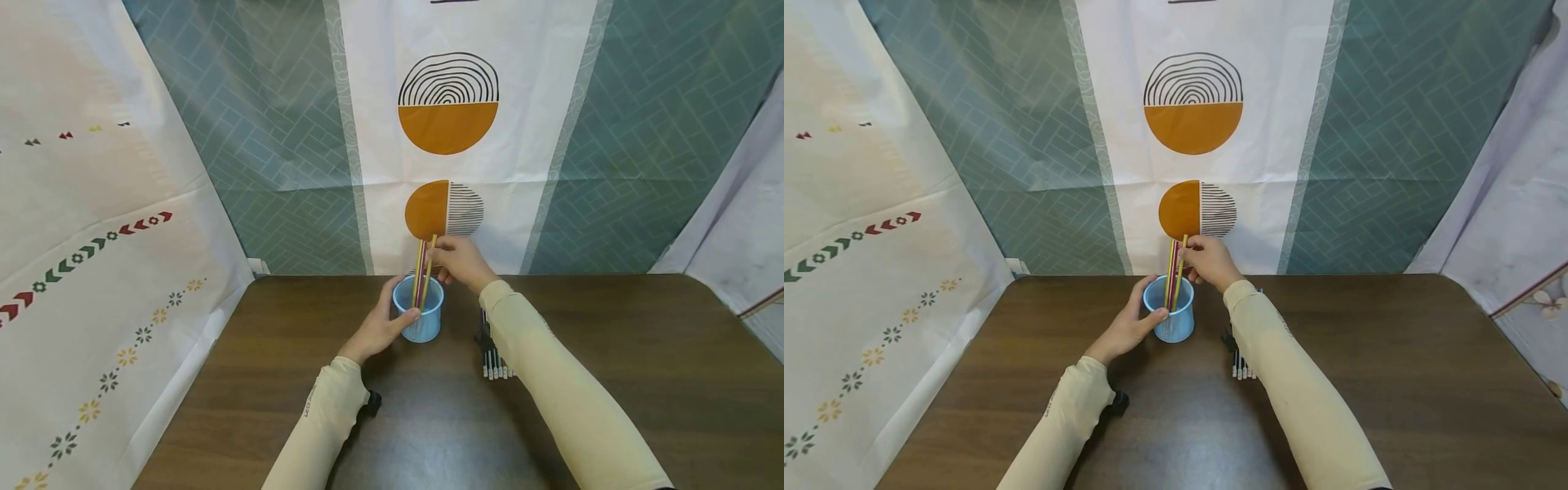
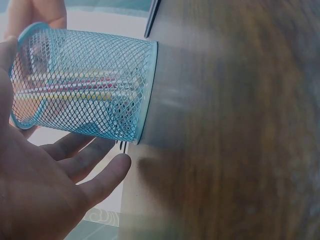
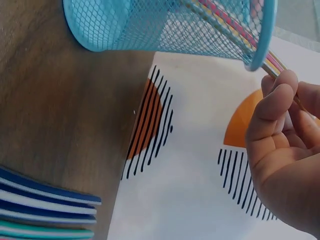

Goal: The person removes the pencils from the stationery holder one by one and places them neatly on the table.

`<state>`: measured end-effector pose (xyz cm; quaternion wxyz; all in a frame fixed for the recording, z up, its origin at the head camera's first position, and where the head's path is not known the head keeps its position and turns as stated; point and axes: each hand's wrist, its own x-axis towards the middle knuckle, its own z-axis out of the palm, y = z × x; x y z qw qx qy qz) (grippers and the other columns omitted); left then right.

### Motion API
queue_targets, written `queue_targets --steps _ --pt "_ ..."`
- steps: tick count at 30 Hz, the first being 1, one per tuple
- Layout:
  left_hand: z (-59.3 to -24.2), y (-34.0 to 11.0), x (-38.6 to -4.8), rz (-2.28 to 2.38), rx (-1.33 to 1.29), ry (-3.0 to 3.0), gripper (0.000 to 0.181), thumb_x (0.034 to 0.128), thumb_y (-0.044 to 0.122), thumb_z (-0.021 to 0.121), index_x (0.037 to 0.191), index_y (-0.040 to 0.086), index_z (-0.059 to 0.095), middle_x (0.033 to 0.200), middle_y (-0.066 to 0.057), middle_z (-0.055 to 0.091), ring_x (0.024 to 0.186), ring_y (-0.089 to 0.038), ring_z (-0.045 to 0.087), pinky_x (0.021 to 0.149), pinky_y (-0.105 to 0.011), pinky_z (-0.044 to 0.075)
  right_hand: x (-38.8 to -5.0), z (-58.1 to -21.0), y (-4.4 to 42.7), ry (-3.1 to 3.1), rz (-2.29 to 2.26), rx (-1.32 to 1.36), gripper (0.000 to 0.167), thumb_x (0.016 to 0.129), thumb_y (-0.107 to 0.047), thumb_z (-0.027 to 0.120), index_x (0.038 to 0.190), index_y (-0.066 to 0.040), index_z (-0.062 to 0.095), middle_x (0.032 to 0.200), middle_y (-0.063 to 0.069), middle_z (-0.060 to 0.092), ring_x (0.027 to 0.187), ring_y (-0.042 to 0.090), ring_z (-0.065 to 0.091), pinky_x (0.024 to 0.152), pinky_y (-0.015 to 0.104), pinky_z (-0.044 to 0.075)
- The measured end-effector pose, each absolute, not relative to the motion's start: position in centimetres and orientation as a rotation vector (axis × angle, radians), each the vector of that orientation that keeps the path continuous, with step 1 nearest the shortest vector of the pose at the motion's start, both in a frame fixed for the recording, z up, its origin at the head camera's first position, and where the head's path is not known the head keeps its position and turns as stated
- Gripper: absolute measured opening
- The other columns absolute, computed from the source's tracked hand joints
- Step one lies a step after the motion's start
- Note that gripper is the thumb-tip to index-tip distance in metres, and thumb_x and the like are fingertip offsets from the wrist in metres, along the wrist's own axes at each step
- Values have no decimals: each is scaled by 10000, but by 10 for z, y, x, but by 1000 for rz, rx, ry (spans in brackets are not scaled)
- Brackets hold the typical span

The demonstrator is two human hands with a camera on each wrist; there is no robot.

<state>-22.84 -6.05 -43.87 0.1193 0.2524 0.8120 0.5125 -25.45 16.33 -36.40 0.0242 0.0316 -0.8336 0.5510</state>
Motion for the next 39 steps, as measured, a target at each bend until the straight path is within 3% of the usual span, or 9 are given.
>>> queue_targets --steps 6,14,19,21,31,39 --pt "-439 -60 -229 1476 723 2396 861 927 587 647 1583 318 160 1531 -112 387 1370 -366 411 1085 -655 301 -253 -360 172 -2510 1757 78 279 1032 -116 579 1252 48 631 1009 192 631 566 201 598 536 277 537" --pt "-438 -61 -228 1473 722 2404 843 924 587 651 1570 344 167 1510 -124 407 1343 -368 435 1088 -634 312 -247 -352 176 -2411 1913 -4 348 1025 -121 552 1350 1 582 1133 293 658 560 199 588 560 276 554" --pt "-437 -61 -227 1472 730 2404 845 932 579 646 1575 320 164 1513 -132 404 1351 -373 428 1090 -640 304 -243 -348 179 -2318 2004 -11 400 1012 -101 539 1405 -23 540 1065 241 686 548 186 588 566 295 559" --pt "-436 -60 -227 1476 729 2398 848 933 576 647 1578 313 162 1519 -135 397 1361 -376 417 1091 -646 297 -243 -347 181 -2300 1999 -10 407 1010 -104 539 1410 -31 537 1029 208 696 550 197 594 573 303 564" --pt "-435 -60 -227 1488 710 2393 844 939 538 662 1581 302 166 1533 -121 376 1374 -379 398 1080 -665 296 -242 -339 187 -2194 2030 -62 374 1003 -111 553 1368 -29 568 1131 303 666 677 274 636 657 375 586" --pt "-437 -60 -226 1496 740 2396 835 951 495 669 1585 279 170 1530 -145 382 1368 -393 408 1079 -667 298 -242 -335 194 -2094 2007 -180 342 1009 -126 562 1335 -32 606 1194 258 666 890 294 657 677 282 571"
